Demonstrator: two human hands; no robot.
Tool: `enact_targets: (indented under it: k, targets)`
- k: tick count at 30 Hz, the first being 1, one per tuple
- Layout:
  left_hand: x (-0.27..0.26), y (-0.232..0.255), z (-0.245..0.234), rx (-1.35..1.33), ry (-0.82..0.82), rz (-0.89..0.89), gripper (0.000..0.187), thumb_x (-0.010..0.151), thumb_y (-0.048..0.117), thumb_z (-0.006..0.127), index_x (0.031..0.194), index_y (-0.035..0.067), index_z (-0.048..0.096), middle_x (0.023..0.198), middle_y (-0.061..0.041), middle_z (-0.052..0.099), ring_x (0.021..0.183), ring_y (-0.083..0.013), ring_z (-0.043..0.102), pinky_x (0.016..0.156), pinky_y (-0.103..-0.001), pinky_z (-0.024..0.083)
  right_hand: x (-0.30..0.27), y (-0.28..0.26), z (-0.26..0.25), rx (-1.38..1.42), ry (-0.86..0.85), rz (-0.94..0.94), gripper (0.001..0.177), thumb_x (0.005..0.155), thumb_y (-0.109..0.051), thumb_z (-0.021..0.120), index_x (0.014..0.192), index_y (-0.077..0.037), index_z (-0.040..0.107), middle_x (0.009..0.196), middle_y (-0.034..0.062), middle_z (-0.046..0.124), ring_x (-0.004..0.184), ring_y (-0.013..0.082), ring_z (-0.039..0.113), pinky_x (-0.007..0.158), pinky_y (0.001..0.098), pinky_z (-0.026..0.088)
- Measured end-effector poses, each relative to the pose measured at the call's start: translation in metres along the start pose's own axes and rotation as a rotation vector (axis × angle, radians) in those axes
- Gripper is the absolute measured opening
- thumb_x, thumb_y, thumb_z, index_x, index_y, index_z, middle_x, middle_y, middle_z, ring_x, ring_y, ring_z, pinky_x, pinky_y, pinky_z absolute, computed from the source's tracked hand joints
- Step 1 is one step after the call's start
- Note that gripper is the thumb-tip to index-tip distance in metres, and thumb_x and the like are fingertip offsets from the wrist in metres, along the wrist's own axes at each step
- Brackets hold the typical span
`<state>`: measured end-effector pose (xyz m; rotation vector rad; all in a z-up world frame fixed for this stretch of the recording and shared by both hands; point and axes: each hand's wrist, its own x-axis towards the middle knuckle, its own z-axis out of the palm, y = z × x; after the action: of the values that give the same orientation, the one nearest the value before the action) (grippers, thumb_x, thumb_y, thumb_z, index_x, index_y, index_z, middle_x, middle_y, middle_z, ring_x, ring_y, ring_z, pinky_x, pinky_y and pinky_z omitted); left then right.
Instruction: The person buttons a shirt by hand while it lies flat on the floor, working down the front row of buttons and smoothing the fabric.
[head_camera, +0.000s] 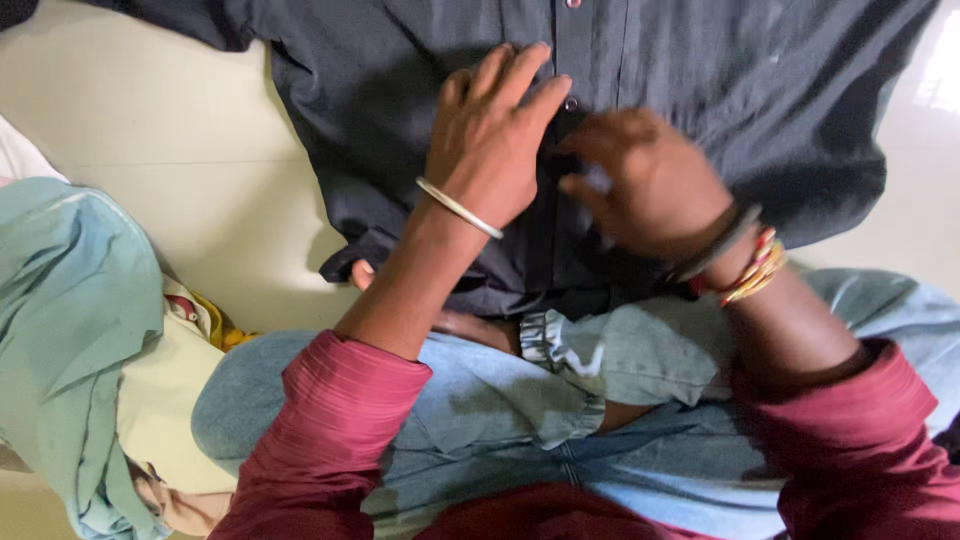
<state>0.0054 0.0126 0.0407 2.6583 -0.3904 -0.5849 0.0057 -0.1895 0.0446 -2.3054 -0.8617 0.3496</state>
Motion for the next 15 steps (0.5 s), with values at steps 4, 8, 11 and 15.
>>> enact_targets:
  k: [4, 8, 11, 15]
  targets:
    - [-0.001, 0.0, 0.007, 0.076, -0.077, -0.006, 0.097, 0.075, 0.005, 0.074, 0.161, 0.022, 0.034, 0.169, -0.005, 0.011, 0.156, -0.0339, 0.01, 0.116, -0.075, 0.016, -0.003, -0.028, 0.017, 0.006, -0.267, 0.052, 0.038, 0.078, -0.03, 0.078, 0.102, -0.002, 0.07, 0.107, 0.0206, 0.07, 0.096, 0.0377, 0.067, 0.075, 0.0448, 0.055]
    - [-0.008, -0.002, 0.019, 0.1, -0.184, -0.051, 0.109, 0.074, 0.009, 0.08, 0.165, 0.028, 0.022, 0.171, -0.001, 0.002, 0.159, -0.0313, 0.004, 0.121, -0.073, 0.016, -0.008, -0.013, 0.008, 0.219, -0.232, 0.063, 0.029, 0.09, -0.022, 0.072, 0.112, -0.002, 0.07, 0.106, 0.02, 0.071, 0.093, 0.0385, 0.069, 0.077, 0.045, 0.055]
    - [-0.002, -0.004, 0.014, 0.164, -0.144, -0.027, 0.115, 0.072, 0.014, 0.085, 0.166, 0.029, 0.022, 0.172, -0.001, 0.001, 0.16, -0.0314, 0.004, 0.12, -0.073, 0.018, 0.001, 0.002, -0.004, 0.233, -0.069, 0.119, 0.024, 0.1, -0.015, 0.067, 0.119, -0.001, 0.068, 0.11, 0.0191, 0.071, 0.098, 0.0374, 0.07, 0.082, 0.0444, 0.056]
    - [0.002, 0.004, 0.004, 0.096, -0.264, -0.081, 0.123, 0.066, 0.03, 0.094, 0.162, 0.029, 0.017, 0.17, -0.002, -0.002, 0.158, -0.032, 0.001, 0.119, -0.075, 0.015, 0.012, 0.006, 0.005, 0.318, -0.314, 0.263, 0.034, 0.087, -0.009, 0.063, 0.12, -0.007, 0.071, 0.103, 0.0154, 0.076, 0.085, 0.0318, 0.075, 0.076, 0.0415, 0.059]
